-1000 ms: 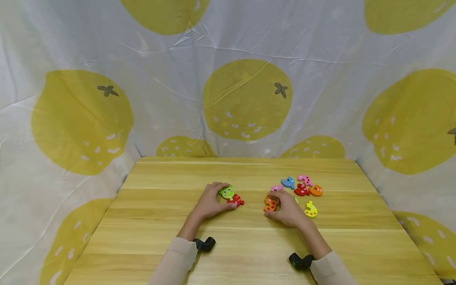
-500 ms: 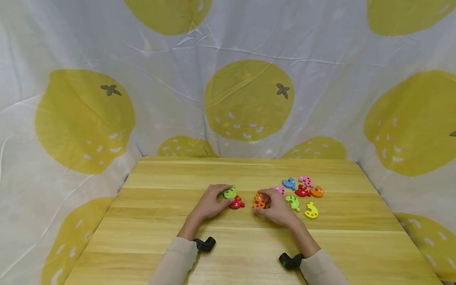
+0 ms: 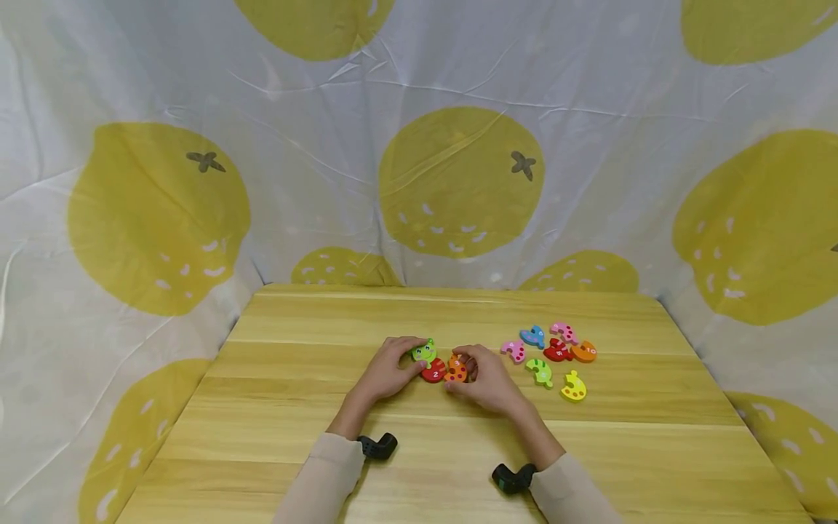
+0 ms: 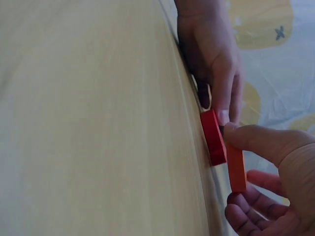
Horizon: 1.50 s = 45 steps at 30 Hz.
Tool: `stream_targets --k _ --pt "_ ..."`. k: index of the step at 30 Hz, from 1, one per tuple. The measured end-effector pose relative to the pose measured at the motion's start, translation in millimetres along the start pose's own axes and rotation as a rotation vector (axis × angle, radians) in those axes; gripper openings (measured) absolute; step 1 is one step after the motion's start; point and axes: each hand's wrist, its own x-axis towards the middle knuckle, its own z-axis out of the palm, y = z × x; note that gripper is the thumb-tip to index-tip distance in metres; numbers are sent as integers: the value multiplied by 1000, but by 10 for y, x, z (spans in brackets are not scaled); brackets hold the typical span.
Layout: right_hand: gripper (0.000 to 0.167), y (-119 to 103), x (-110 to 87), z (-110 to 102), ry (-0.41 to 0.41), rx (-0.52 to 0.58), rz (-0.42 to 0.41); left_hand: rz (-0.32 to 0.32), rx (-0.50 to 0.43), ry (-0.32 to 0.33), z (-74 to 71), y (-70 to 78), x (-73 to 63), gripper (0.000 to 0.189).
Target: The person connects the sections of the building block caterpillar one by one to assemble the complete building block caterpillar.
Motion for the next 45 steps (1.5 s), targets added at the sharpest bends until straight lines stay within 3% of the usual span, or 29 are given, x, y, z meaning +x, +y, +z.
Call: stream_targets --k 16,22,28,32,37,45 --pt "60 -141 54 95 0 -112 87 3 -14 -3 -4 -6 9 47" --pt "60 -158 63 108 8 -79 94 -15 11 -7 8 4 25 64" --pt "69 -137 63 81 -60 -65 71 -6 45 -6 4 20 24 71" --pt "63 -105 40 -35 -83 -38 61 9 58 -11 4 7 23 70" --pt "52 13 7 -264 -38 -80 51 30 74 -33 1 -17 17 68" --pt "49 259 -17 -714 19 -167 44 76 99 -98 -24 -25 -6 70"
